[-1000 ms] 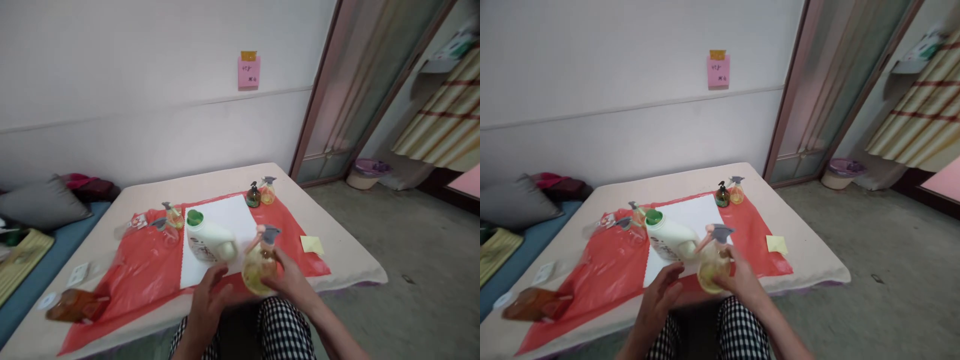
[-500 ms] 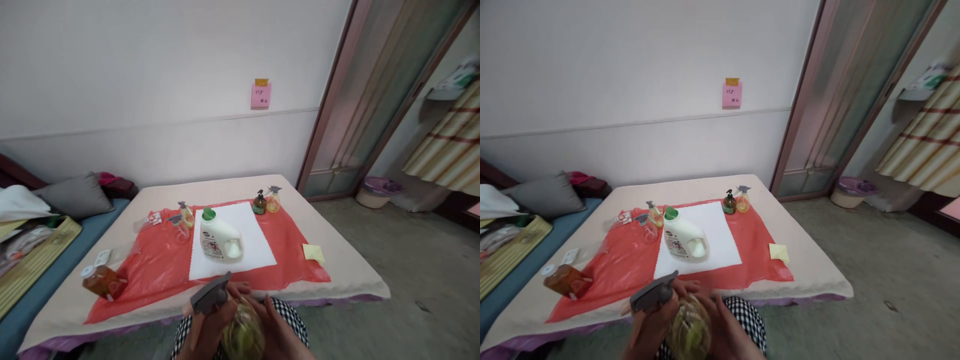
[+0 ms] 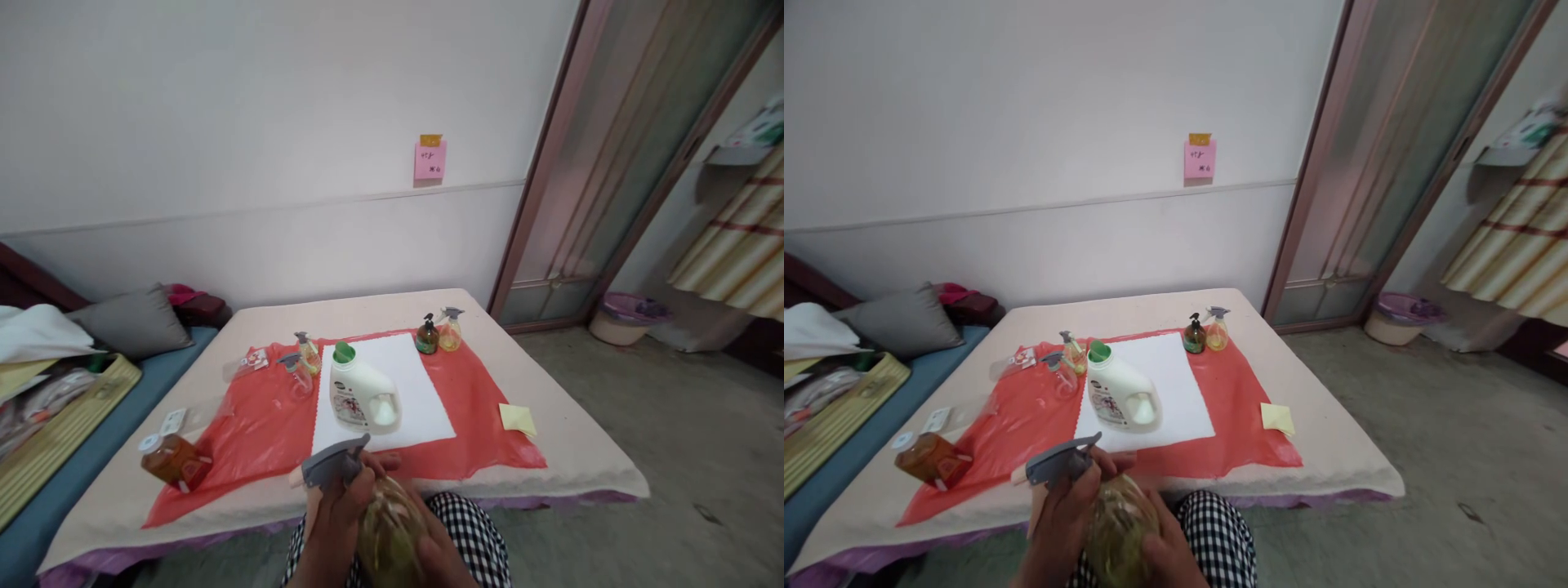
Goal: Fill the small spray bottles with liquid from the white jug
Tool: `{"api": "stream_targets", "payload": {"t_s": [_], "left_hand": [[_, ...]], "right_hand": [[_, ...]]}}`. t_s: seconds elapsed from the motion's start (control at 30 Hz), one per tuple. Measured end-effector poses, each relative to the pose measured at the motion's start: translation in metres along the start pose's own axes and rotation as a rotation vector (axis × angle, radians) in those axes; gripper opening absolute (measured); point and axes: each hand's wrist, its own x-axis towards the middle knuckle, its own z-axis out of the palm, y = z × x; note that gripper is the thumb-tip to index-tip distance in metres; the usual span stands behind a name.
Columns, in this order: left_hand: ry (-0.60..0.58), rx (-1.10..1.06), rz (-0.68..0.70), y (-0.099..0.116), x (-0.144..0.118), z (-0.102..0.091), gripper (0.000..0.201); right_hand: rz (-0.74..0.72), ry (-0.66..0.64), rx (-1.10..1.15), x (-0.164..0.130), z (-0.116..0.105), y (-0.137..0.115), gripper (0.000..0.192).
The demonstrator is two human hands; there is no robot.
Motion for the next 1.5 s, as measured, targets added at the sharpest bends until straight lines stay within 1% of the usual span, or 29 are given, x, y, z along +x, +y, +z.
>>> {"api": "stream_targets", "payload": {"t_s": [0.03,0.07,0.13,0.17,0.2,0.23,0.27,0.33,0.37,0.4,0.43,0.47,0.53,0.57,0.67,0.7,0.77,0.8,0.87,0.93,0.97,1.07,1.17,1.23,1.33,1.5], "left_hand": [[0.029,0.023,0.017,-0.001,0.001,-0.001,0.025],[0.059,0.045,0.034,0.0,0.002,-0.001,0.024],[0.114,0.079,0.065,0.003,0.003,-0.001,0.02],[0.132,0.09,0.076,0.006,0.003,-0.001,0.018],[0.145,0.097,0.087,0.009,0.004,0.0,0.015],[0.144,0.103,0.096,0.012,0.004,0.0,0.013],[0.136,0.105,0.108,0.014,0.005,0.0,0.013],[0.105,0.067,0.118,0.017,0.007,-0.001,0.016],[0.085,0.029,0.112,0.017,0.008,-0.002,0.019],[0.072,-0.013,0.099,0.016,0.009,-0.003,0.022],[0.064,-0.053,0.084,0.015,0.009,-0.004,0.025],[0.058,-0.078,0.07,0.015,0.01,-0.005,0.026],[0.074,-0.074,0.059,0.014,0.011,-0.006,0.027],[0.105,-0.058,0.059,0.014,0.012,-0.006,0.027],[0.213,0.003,0.071,0.016,0.017,-0.007,0.022],[0.234,0.023,0.081,0.018,0.02,-0.008,0.02],[0.277,0.023,0.119,0.024,0.027,-0.009,0.025],[0.324,-0.022,0.151,0.028,0.032,-0.011,0.027],[0.469,-0.206,0.22,0.039,0.043,-0.018,0.027],[0.617,-0.428,0.28,0.05,0.053,-0.03,0.03],[0.667,-0.508,0.294,0.055,0.057,-0.036,0.032],[0.752,-0.631,0.268,0.059,0.066,-0.056,0.037],[0.818,-0.668,0.198,0.045,0.068,-0.067,0.041],[0.837,-0.677,0.145,0.032,0.067,-0.069,0.041],[0.825,-0.668,0.096,0.017,0.065,-0.068,0.039],[0.826,-0.684,0.059,0.008,0.065,-0.066,0.036]], "right_hand": [[-0.042,0.033,0.049,-0.001,0.002,0.002,0.078],[-0.094,0.086,0.093,-0.002,0.004,0.004,0.085],[-0.203,0.217,0.156,-0.005,0.01,0.003,0.094],[-0.214,0.251,0.189,-0.005,0.012,0.0,0.097],[-0.185,0.243,0.226,-0.004,0.013,-0.003,0.098],[-0.137,0.206,0.271,-0.003,0.013,-0.008,0.097],[-0.054,0.138,0.328,-0.001,0.012,-0.013,0.092],[0.166,-0.046,0.452,0.004,0.008,-0.022,0.085],[0.25,-0.128,0.513,0.006,0.006,-0.025,0.085],[0.302,-0.189,0.569,0.007,0.005,-0.028,0.085],[0.329,-0.226,0.623,0.008,0.006,-0.029,0.082],[0.32,-0.226,0.66,0.008,0.007,-0.029,0.079],[0.216,-0.146,0.661,0.008,0.012,-0.028,0.074],[0.16,-0.101,0.636,0.008,0.014,-0.027,0.076],[-0.037,0.044,0.493,0.009,0.015,-0.019,0.092],[-0.091,0.081,0.439,0.01,0.013,-0.016,0.094],[-0.143,0.125,0.346,0.012,0.006,-0.011,0.093],[-0.147,0.139,0.306,0.014,0.002,-0.008,0.092],[-0.139,0.174,0.22,0.019,-0.009,-0.006,0.091],[-0.129,0.234,0.138,0.027,-0.02,-0.009,0.09],[-0.123,0.265,0.108,0.032,-0.026,-0.012,0.089],[-0.11,0.36,0.058,0.053,-0.041,-0.031,0.086],[-0.159,0.395,-0.005,0.081,-0.054,-0.059,0.078],[-0.157,0.361,-0.069,0.1,-0.06,-0.079,0.075],[-0.127,0.31,-0.194,0.125,-0.067,-0.104,0.074],[-0.099,0.243,-0.494,0.152,-0.073,-0.134,0.071]]}}
